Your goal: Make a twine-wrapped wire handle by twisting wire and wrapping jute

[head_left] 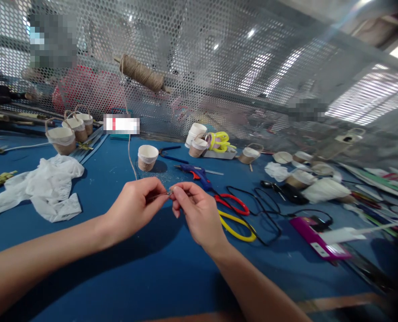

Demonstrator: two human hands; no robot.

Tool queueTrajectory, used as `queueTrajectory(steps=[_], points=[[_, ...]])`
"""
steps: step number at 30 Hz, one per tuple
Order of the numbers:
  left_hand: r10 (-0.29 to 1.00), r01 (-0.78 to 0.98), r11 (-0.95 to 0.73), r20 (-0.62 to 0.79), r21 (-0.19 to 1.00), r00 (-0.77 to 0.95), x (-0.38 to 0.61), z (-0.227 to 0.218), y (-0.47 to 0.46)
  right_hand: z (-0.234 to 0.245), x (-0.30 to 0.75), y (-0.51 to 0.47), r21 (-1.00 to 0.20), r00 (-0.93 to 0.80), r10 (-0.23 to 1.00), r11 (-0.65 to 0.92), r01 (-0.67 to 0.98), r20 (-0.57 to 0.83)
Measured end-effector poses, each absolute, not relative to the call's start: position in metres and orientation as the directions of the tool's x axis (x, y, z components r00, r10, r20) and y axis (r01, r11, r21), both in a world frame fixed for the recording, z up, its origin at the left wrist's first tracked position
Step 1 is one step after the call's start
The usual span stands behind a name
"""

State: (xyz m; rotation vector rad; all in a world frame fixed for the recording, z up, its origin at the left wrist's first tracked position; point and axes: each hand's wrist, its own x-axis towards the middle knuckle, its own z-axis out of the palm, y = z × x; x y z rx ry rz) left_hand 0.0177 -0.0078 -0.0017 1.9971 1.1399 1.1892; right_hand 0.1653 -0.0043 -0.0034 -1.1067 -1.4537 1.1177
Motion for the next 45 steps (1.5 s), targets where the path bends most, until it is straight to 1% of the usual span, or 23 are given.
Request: queueTrajectory(steps=[2,3,5,8,11,14,17,19,20,21,23,25,27,29,31,32,33,35,37,39,41,43,45], points=[[0.739,0.536,-0.654,0.600,0.533,0.306,0.016,-0.006,-0.008,-0.003,0.165,-0.005,-0.974,-0.120,0.979,0.180,0.138,0.163],[0.681,0.582,-0.694,0.648,0.424,0.340,0.015,-0.008,-0.008,-0.002,0.165,-0.005,-0.969,-0.117,0.978,0.188,0.159,0.170],[0.615,0.636,-0.718,0.684,0.281,0.392,0.014,-0.011,-0.007,-0.002,0.164,-0.005,-0.960,-0.112,0.976,0.205,0.190,0.186],[0.571,0.670,-0.725,0.684,0.160,0.454,0.012,-0.016,-0.006,-0.003,0.164,-0.005,-0.958,-0.114,0.977,0.200,0.205,0.180],[0.505,0.676,-0.736,0.689,0.029,0.519,0.011,-0.017,-0.005,-0.006,0.165,-0.004,-0.976,-0.117,0.983,0.158,0.151,0.141],[0.467,0.674,-0.737,0.679,-0.056,0.566,0.009,-0.017,-0.004,-0.009,0.165,-0.002,-0.993,-0.144,0.982,0.122,0.003,0.121],[0.464,0.674,-0.735,0.676,-0.067,0.572,0.007,-0.017,-0.003,-0.009,0.164,0.000,-0.985,-0.183,0.980,0.047,-0.168,0.078],[0.478,0.681,-0.731,0.693,-0.025,0.539,0.007,-0.016,-0.002,-0.008,0.163,0.001,-0.972,-0.190,0.981,0.000,-0.236,0.046],[0.493,0.681,-0.732,0.703,0.018,0.512,0.008,-0.015,-0.002,-0.007,0.162,0.001,-0.967,-0.188,0.981,-0.010,-0.255,0.039],[0.517,0.676,-0.733,0.709,0.078,0.479,0.008,-0.014,-0.002,-0.007,0.162,0.001,-0.964,-0.184,0.982,-0.014,-0.264,0.036],[0.589,0.644,-0.727,0.700,0.239,0.404,0.010,-0.010,-0.002,-0.008,0.162,0.002,-0.966,-0.177,0.983,0.000,-0.257,0.047],[0.677,0.591,-0.695,0.649,0.410,0.345,0.011,-0.005,-0.003,-0.010,0.163,0.003,-0.975,-0.174,0.982,0.034,-0.220,0.074],[0.774,0.537,-0.622,0.550,0.570,0.312,0.013,-0.001,-0.005,-0.012,0.165,0.002,-0.987,-0.171,0.979,0.093,-0.132,0.115],[0.862,0.467,-0.506,0.414,0.725,0.293,0.014,0.003,-0.006,-0.013,0.167,0.001,-0.983,-0.159,0.971,0.182,0.024,0.176],[0.922,0.358,-0.359,0.268,0.862,0.278,0.016,0.005,-0.007,-0.013,0.168,-0.002,-0.939,-0.149,0.955,0.284,0.193,0.258],[0.939,0.293,-0.286,0.205,0.912,0.276,0.016,0.006,-0.007,-0.013,0.168,-0.004,-0.910,-0.149,0.944,0.324,0.258,0.294],[0.949,0.233,-0.218,0.150,0.948,0.277,0.017,0.006,-0.007,-0.012,0.168,-0.005,-0.885,-0.152,0.934,0.355,0.302,0.323],[0.958,0.145,-0.091,0.047,0.985,0.284,0.017,0.007,-0.007,-0.011,0.168,-0.006,-0.864,-0.159,0.924,0.382,0.329,0.348],[0.951,0.078,0.015,-0.038,0.997,0.307,0.017,0.008,-0.006,-0.009,0.168,-0.005,-0.887,-0.156,0.930,0.365,0.282,0.332],[0.938,0.010,0.095,-0.093,0.995,0.335,0.016,0.009,-0.005,-0.009,0.167,-0.003,-0.942,-0.154,0.948,0.302,0.144,0.280],[0.926,-0.051,0.150,-0.122,0.987,0.358,0.015,0.010,-0.004,-0.009,0.166,-0.001,-0.982,-0.171,0.967,0.183,-0.043,0.188],[0.914,-0.095,0.199,-0.150,0.975,0.376,0.015,0.011,-0.004,-0.008,0.165,0.000,-0.979,-0.204,0.975,0.053,-0.197,0.094],[0.900,-0.138,0.245,-0.172,0.960,0.401,0.014,0.012,-0.004,-0.007,0.164,0.001,-0.961,-0.230,0.973,-0.030,-0.275,0.035]])
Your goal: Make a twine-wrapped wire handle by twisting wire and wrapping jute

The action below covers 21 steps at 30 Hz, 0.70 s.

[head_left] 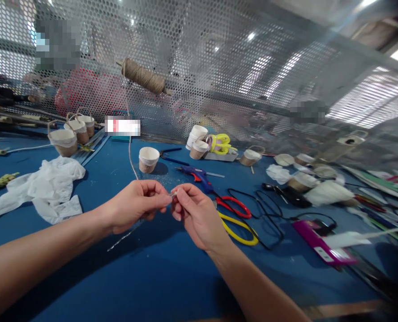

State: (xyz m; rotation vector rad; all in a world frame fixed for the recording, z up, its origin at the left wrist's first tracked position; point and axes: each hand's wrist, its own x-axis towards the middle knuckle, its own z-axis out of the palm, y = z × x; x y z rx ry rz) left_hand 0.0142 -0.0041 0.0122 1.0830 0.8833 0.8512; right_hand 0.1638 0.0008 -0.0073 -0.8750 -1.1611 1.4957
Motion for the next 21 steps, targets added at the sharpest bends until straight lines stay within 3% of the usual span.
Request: queueTrajectory(steps=[3,12,18,21], points=[[0.878,-0.189,0.301,-0.194,0.935,0.438,0.0144,0.0123,-0.0043,-0.0067,0.1638,0.0004,-0.953,-0.242,0.969,-0.034,-0.301,0.042],[0.849,-0.239,0.361,-0.212,0.901,0.484,0.0162,0.0076,-0.0051,-0.0152,0.1680,-0.0003,-0.965,-0.178,0.952,0.228,-0.127,0.249],[0.839,-0.294,0.382,-0.195,0.876,0.508,0.0149,0.0057,-0.0021,-0.0106,0.1644,-0.0007,-0.956,-0.182,0.960,0.164,-0.242,0.211],[0.826,-0.310,0.412,-0.208,0.857,0.524,0.0149,0.0052,-0.0029,-0.0104,0.1660,-0.0007,-0.962,-0.197,0.957,0.169,-0.213,0.212]])
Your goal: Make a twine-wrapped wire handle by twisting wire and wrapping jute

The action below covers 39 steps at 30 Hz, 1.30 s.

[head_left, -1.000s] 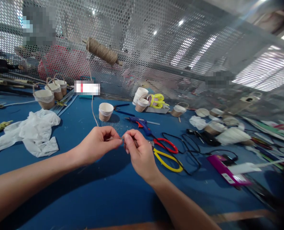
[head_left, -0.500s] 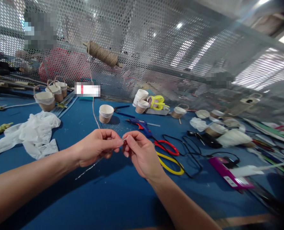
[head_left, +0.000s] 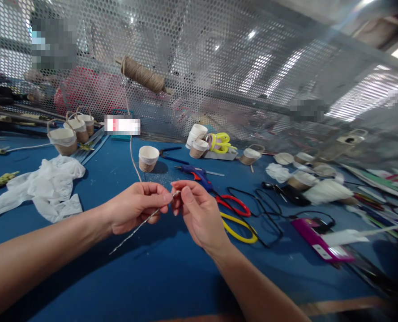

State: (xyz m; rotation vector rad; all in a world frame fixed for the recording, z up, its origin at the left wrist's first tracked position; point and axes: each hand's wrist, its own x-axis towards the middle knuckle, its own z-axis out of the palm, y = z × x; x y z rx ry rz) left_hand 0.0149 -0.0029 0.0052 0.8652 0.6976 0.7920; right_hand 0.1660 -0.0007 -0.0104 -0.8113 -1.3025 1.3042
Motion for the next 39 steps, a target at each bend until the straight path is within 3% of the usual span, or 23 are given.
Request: queueTrajectory(steps=[6,14,21,26,31,39], points=[[0.817,-0.306,0.424,-0.215,0.852,0.535,0.016,0.003,-0.005,-0.011,0.169,-0.001,-0.968,-0.210,0.952,0.189,-0.163,0.221],[0.855,-0.257,0.314,-0.155,0.914,0.494,0.016,0.005,-0.004,-0.001,0.167,0.000,-0.969,-0.277,0.955,0.035,-0.245,0.105],[0.854,-0.250,0.326,-0.170,0.912,0.492,0.016,0.002,-0.006,-0.004,0.168,-0.005,-0.957,-0.163,0.947,0.286,0.039,0.276],[0.851,-0.281,0.358,-0.187,0.890,0.491,0.017,0.004,-0.005,-0.004,0.169,-0.004,-0.935,-0.171,0.924,0.354,0.039,0.342],[0.824,-0.305,0.414,-0.211,0.858,0.526,0.017,0.004,-0.006,0.000,0.170,-0.006,-0.882,-0.176,0.898,0.432,0.186,0.403],[0.831,-0.280,0.381,-0.194,0.881,0.522,0.016,0.005,-0.006,0.001,0.170,-0.006,-0.932,-0.206,0.924,0.348,0.098,0.323]])
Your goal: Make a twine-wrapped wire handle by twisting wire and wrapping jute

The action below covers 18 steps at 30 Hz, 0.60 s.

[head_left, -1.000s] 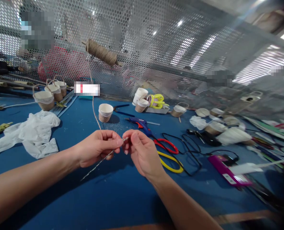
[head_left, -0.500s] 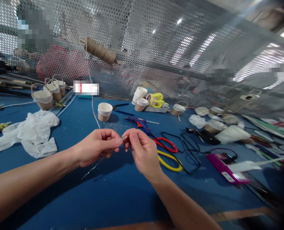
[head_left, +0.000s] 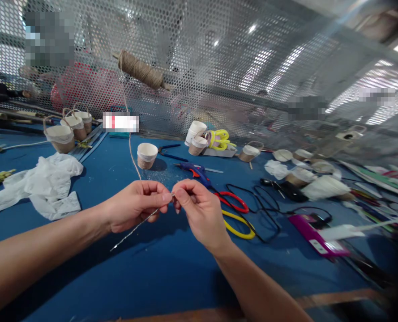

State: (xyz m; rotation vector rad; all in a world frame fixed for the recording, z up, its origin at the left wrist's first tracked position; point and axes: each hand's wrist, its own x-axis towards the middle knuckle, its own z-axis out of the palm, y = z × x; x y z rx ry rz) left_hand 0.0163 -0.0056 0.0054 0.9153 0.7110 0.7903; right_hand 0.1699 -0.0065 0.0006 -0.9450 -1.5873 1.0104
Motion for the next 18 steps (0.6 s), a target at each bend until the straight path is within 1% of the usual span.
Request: queueTrajectory(steps=[4,5,7,9,11,13,14,16,18], points=[[0.855,-0.261,0.326,-0.165,0.909,0.492,0.0155,0.0066,-0.0059,-0.0028,0.1723,-0.0016,-0.951,-0.199,0.930,0.309,-0.029,0.308],[0.861,-0.251,0.315,-0.165,0.915,0.482,0.0156,0.0068,-0.0060,-0.0026,0.1729,-0.0009,-0.950,-0.194,0.931,0.311,-0.031,0.311],[0.869,-0.224,0.298,-0.166,0.928,0.466,0.0161,0.0069,-0.0060,-0.0010,0.1737,-0.0010,-0.939,-0.186,0.927,0.341,0.054,0.326],[0.880,-0.187,0.252,-0.145,0.949,0.452,0.0170,0.0068,-0.0059,0.0011,0.1738,-0.0027,-0.889,-0.178,0.909,0.409,0.205,0.377],[0.899,-0.117,0.169,-0.105,0.979,0.426,0.0179,0.0070,-0.0062,0.0023,0.1733,-0.0049,-0.816,-0.182,0.878,0.478,0.326,0.442],[0.922,-0.028,0.062,-0.046,0.998,0.384,0.0187,0.0077,-0.0071,0.0022,0.1726,-0.0066,-0.774,-0.182,0.856,0.516,0.367,0.484],[0.930,0.011,0.010,-0.013,1.000,0.366,0.0189,0.0083,-0.0077,0.0018,0.1723,-0.0070,-0.780,-0.181,0.859,0.511,0.361,0.479],[0.939,0.060,-0.071,0.046,0.996,0.340,0.0190,0.0092,-0.0086,0.0008,0.1716,-0.0063,-0.842,-0.184,0.890,0.455,0.290,0.418],[0.944,0.074,-0.109,0.080,0.991,0.320,0.0186,0.0095,-0.0086,0.0001,0.1709,-0.0038,-0.930,-0.194,0.928,0.345,0.125,0.318]])
